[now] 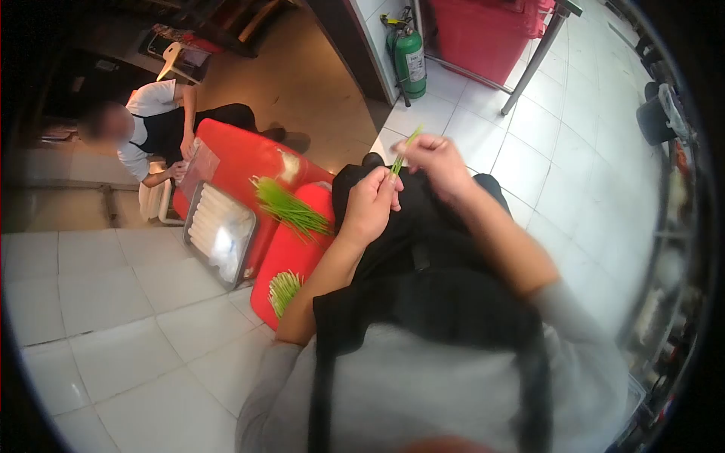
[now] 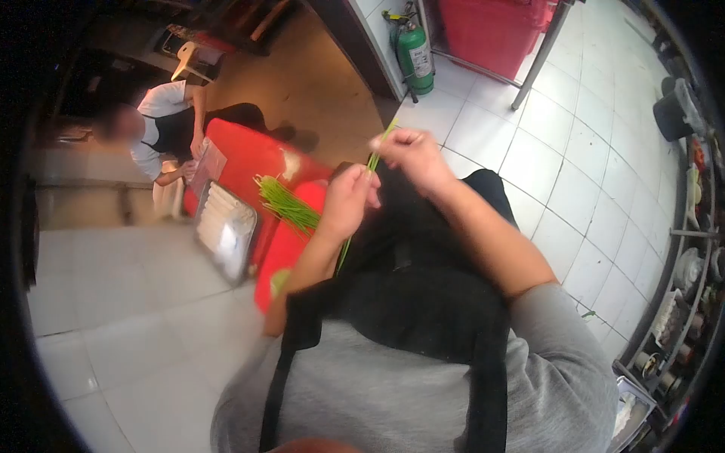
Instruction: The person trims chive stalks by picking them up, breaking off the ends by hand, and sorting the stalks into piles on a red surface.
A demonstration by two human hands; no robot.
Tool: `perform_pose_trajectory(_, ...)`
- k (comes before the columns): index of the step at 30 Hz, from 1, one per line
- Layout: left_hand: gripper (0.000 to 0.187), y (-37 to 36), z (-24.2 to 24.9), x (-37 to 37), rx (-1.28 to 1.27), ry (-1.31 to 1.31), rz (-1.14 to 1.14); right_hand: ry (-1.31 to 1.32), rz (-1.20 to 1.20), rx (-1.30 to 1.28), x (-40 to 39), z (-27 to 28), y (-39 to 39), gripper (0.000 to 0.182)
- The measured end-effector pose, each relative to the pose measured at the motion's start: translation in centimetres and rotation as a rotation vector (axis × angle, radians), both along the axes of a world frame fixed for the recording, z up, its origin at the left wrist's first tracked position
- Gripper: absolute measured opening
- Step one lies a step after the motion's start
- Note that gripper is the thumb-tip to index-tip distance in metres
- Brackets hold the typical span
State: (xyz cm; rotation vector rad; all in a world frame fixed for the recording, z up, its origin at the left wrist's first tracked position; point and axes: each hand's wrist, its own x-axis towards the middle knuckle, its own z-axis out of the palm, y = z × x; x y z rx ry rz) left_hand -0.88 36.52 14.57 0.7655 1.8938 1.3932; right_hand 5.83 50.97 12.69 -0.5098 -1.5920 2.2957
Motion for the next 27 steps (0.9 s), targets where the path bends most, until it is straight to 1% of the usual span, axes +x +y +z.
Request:
perform_pose_trajectory(2, 0.021, -0.7, 0.1, -0.5, 0.038, -0.032, 0.003, 0.048, -0.167, -0.008, -0.6, 0.4, 1.8, 0.019)
perform_pose_trajectory(3, 0.021, -0.9, 0.3, -0.6, 0.043, -0.061, 0.010, 0.031, -0.254, -0.062, -0.7, 0.6, 2.7, 0.028)
perform_pose_trajectory(5, 0.022, -1.1, 0.5, -0.6, 0.060, -0.121, 0.018, 0.077, -0.331, -0.111, -0.2, 0.7, 4.7, 0.035)
perform_pose_trajectory(8, 0.020, -1.3, 0.1, -1.0, 0.065, -0.173, -0.030, 0.051, -0.285, -0.142, 0.6, 1.4, 4.3, 0.036)
perform_pose_trajectory(11, 0.020, -1.3, -0.2, -1.2, 0.056, -0.204, -0.023, 0.011, -0.161, -0.162, 0.6, 0.8, 1.9, 0.036)
perform_pose_trajectory(12, 0.020, -1.4, -0.2, -1.2, 0.057, -0.208, -0.026, 0.063, -0.124, -0.185, 0.6, 0.5, 1.4, 0.031)
perform_pose_trajectory(15, 0.018, -1.7, -0.2, -1.3, 0.049, -0.207, -0.030, 0.042, -0.042, -0.156, 0.1, 0.8, -0.2, 0.024)
perform_pose_trajectory(16, 0.018, -1.8, -0.4, -1.2, 0.043, -0.202, -0.030, 0.056, -0.011, -0.102, -0.1, 0.7, -0.6, 0.019)
perform_pose_trajectory(18, 0.017, -1.5, -0.2, -0.6, 0.014, -0.197, 0.008, 0.033, 0.043, 0.054, 0.0, -0.5, -1.3, 0.019)
perform_pose_trajectory(19, 0.020, -1.3, -0.1, -0.4, 0.023, -0.137, 0.029, 0.041, 0.080, 0.128, -0.2, -0.8, -1.7, 0.019)
perform_pose_trajectory(20, 0.021, -1.1, 0.9, -0.1, 0.018, -0.114, 0.043, 0.033, 0.086, 0.096, -0.1, -0.8, -2.0, 0.017)
perform_pose_trajectory(21, 0.019, -1.3, -0.2, -0.5, 0.040, -0.125, 0.014, 0.032, 0.108, 0.065, 0.1, -0.8, -2.5, 0.015)
perform_pose_trajectory(22, 0.016, -1.5, -1.0, -0.7, 0.065, -0.070, 0.002, 0.017, 0.071, 0.036, 0.1, 0.4, -3.0, 0.015)
perform_pose_trajectory(24, 0.012, -2.0, 1.0, -0.4, -0.081, 0.053, 0.053, 0.004, 0.018, -0.015, 0.1, 2.8, -4.0, 0.019)
perform_pose_trajectory(25, 0.015, -2.3, 0.3, -0.6, -0.077, 0.104, 0.060, 0.000, -0.019, -0.035, 0.0, 3.0, -4.4, 0.022)
perform_pose_trajectory(26, 0.017, -2.5, 1.3, -0.5, -0.115, 0.166, 0.080, 0.031, 0.054, 0.045, -0.2, 1.7, -3.9, 0.023)
perform_pose_trajectory(27, 0.018, -3.0, 1.2, -0.5, -0.081, 0.150, 0.081, 0.059, 0.110, 0.130, -0.4, 0.8, -3.6, 0.025)
